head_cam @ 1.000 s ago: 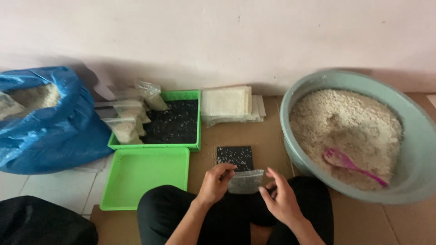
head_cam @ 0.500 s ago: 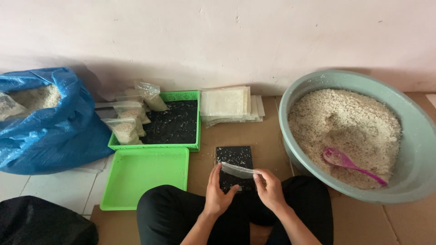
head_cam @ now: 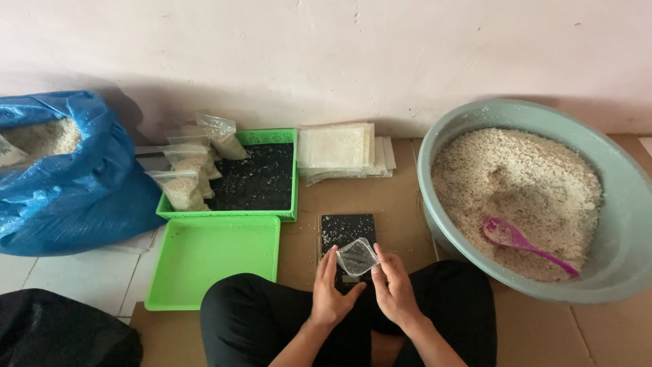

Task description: Scooping white grains from a large basin into small plastic bags and weighing them on a digital scale.

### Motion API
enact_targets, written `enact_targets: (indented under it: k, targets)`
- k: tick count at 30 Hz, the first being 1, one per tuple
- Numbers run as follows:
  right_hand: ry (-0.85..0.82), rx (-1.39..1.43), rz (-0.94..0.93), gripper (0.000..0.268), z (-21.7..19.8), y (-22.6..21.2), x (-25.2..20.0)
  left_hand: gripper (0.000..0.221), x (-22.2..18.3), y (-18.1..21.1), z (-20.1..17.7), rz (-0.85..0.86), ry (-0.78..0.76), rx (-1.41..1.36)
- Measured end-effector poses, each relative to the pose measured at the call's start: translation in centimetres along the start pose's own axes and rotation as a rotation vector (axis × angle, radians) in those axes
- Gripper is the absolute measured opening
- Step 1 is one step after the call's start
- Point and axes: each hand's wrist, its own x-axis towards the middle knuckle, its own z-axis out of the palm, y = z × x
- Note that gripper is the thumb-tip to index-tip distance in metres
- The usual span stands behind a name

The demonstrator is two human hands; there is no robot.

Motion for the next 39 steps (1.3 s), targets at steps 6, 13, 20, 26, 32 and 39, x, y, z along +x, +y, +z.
enact_targets:
  k: [6, 13, 20, 26, 32, 39]
  targets:
    - [-0.213, 0.029, 0.092, 0.084, 0.8, -1.1, -0.7, 0.093, -0.4, 0.8, 0.5, 0.094, 0.019, -0.053]
    - [-0.311, -0.001, -0.007, 0.095, 0.5, -2.9, -0.8, 0.109, -0.4, 1.3, 0.2, 0.094, 0.152, -0.003]
    - [-0.393, 0.085, 0.204, 0.092, -1.3, -5.4, -0.5, 0.11, 0.0, 0.9, 0.0, 0.088, 0.317, 0.064]
    - [-0.363, 0.053, 0.297, 0.072, -2.5, -7.6, 0.7, 0.099, 0.0, 0.9, 0.1, 0.17, 0.328, 0.088]
    - [-0.043, -0.398, 0.078, 0.065, -0.4, -7.6, 2.7, 0.086, -0.2, 1.4, -0.2, 0.236, 0.21, -0.015]
    - [-0.103, -0.6, 0.073, 0.025, 1.2, -7.8, 4.8, 0.095, -0.4, 0.2, 0.3, 0.286, 0.316, 0.019]
